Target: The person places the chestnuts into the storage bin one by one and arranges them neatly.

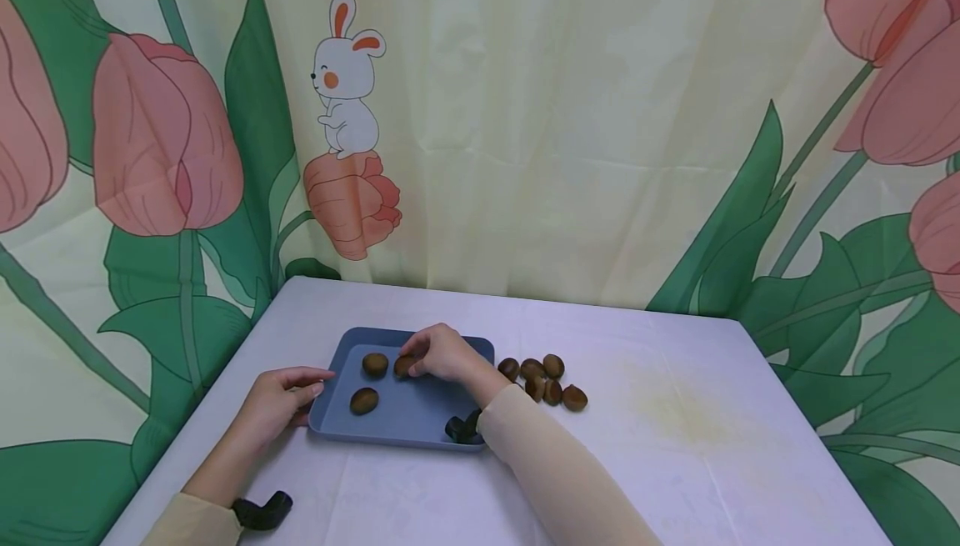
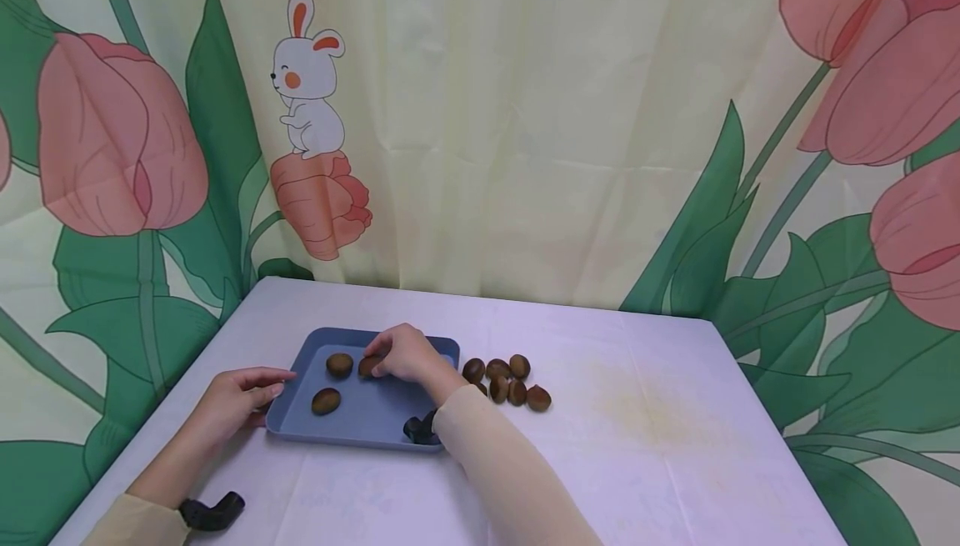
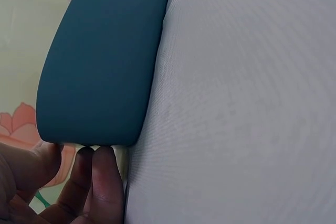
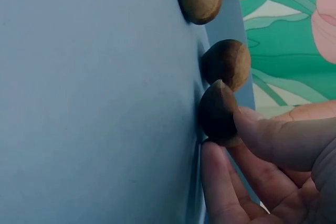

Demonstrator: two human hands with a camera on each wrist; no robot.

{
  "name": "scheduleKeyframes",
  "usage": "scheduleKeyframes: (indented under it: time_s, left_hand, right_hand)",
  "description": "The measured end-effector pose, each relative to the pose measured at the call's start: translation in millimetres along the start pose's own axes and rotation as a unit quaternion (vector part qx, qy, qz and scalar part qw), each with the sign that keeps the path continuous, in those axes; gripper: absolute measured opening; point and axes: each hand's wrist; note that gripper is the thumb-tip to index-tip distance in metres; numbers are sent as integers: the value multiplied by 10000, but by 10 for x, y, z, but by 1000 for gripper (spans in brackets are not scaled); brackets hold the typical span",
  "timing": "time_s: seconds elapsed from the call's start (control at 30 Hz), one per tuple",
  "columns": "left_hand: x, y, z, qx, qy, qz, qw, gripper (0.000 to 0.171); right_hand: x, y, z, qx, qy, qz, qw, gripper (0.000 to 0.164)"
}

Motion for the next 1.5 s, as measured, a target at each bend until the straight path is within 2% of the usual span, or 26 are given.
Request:
scheduleKeyframes:
  time_s: [0.37, 0.7, 0.97, 1.3, 1.5]
  left_hand:
    - [-26, 7, 5, 24, -28, -43, 10000, 31]
    - [-33, -3, 19, 72, -22, -12, 10000, 31]
    - [-37, -2, 23, 71, -2, -37, 10000, 31]
    - [-31, -15, 28, 74, -8, -56, 10000, 31]
    - [-28, 4, 16, 69, -53, -26, 10000, 31]
  right_hand:
    - [29, -138, 63, 142, -100, -197, 9997, 28]
    - [30, -298, 173, 68, -221, -251, 9994, 30]
    - [-59, -480, 251, -48, -430, -287, 9987, 30]
    - [-146, -694, 422, -80, -222, -593, 9980, 30]
    - [-202, -810, 556, -159, -256, -837, 9960, 32]
Point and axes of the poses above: each hand's wrist, its own z-axis away from the middle knuckle, its own y-axis out of the palm, x = y × z, and after that the axes turned 8 degrees about y, right-handed
